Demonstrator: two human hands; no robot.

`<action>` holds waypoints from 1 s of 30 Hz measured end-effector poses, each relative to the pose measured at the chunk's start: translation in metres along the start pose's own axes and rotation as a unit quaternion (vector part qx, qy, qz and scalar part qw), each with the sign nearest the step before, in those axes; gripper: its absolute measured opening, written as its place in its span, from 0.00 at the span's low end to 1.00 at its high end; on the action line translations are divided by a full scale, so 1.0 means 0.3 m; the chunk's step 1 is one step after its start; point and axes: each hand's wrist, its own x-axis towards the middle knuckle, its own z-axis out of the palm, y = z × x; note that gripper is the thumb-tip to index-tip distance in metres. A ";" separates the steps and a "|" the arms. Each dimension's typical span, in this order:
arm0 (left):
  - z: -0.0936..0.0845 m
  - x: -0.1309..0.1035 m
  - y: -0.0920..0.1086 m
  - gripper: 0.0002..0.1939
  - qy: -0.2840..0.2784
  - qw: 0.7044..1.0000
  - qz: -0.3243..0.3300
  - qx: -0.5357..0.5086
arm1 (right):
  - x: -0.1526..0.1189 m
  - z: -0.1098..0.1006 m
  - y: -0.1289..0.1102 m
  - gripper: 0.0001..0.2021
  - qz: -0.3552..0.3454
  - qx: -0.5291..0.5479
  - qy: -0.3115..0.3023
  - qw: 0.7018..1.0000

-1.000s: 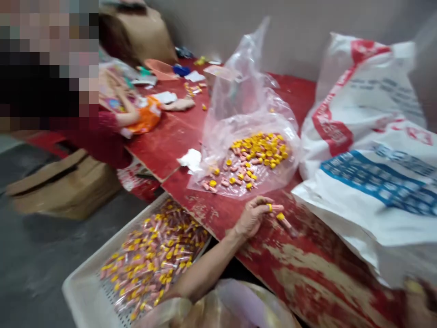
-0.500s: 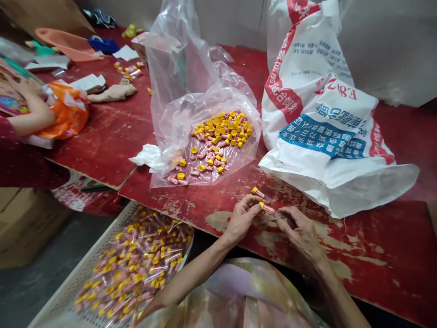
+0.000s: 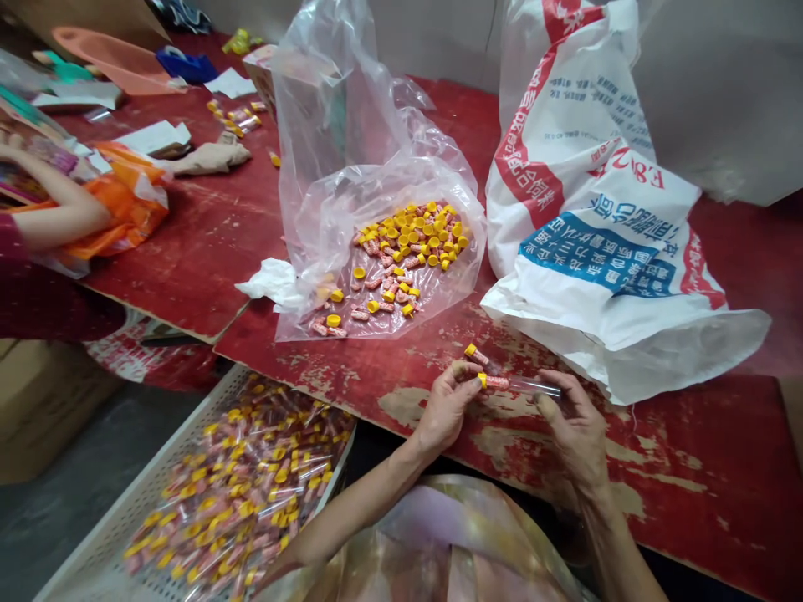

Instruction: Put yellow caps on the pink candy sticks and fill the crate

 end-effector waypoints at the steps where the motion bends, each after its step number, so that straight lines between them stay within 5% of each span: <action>1: 0.001 0.000 -0.004 0.17 0.004 1.000 0.000 -0.008 | -0.002 0.009 -0.006 0.15 -0.017 -0.018 -0.015 1.000; 8: 0.005 -0.013 -0.017 0.12 0.015 0.999 0.006 0.041 | -0.019 0.053 -0.021 0.09 -0.072 -0.070 -0.115 0.988; 15: 0.015 -0.053 -0.050 0.11 0.023 0.985 0.010 0.171 | -0.044 0.087 0.020 0.11 -0.207 -0.214 -0.159 0.941; 18: 0.007 -0.048 -0.057 0.12 -0.017 0.963 0.029 0.266 | -0.045 0.079 0.025 0.09 -0.206 -0.242 -0.144 0.937; 21: -0.003 -0.035 -0.048 0.14 -0.100 0.908 0.071 0.401 | -0.023 0.040 0.013 0.07 -0.184 -0.282 -0.210 0.918; 25: -0.018 -0.017 -0.029 0.15 -0.123 0.828 0.179 0.517 | 0.030 -0.025 -0.016 0.07 -0.139 -0.480 -0.278 0.821; 28: -0.043 -0.001 -0.021 0.14 -0.064 0.825 0.243 0.507 | 0.058 -0.043 -0.024 0.08 -0.086 -0.610 -0.307 0.725; 30: -0.067 0.007 -0.019 0.15 -0.033 0.824 0.275 0.494 | 0.062 -0.043 -0.024 0.07 -0.062 -0.624 -0.333 0.704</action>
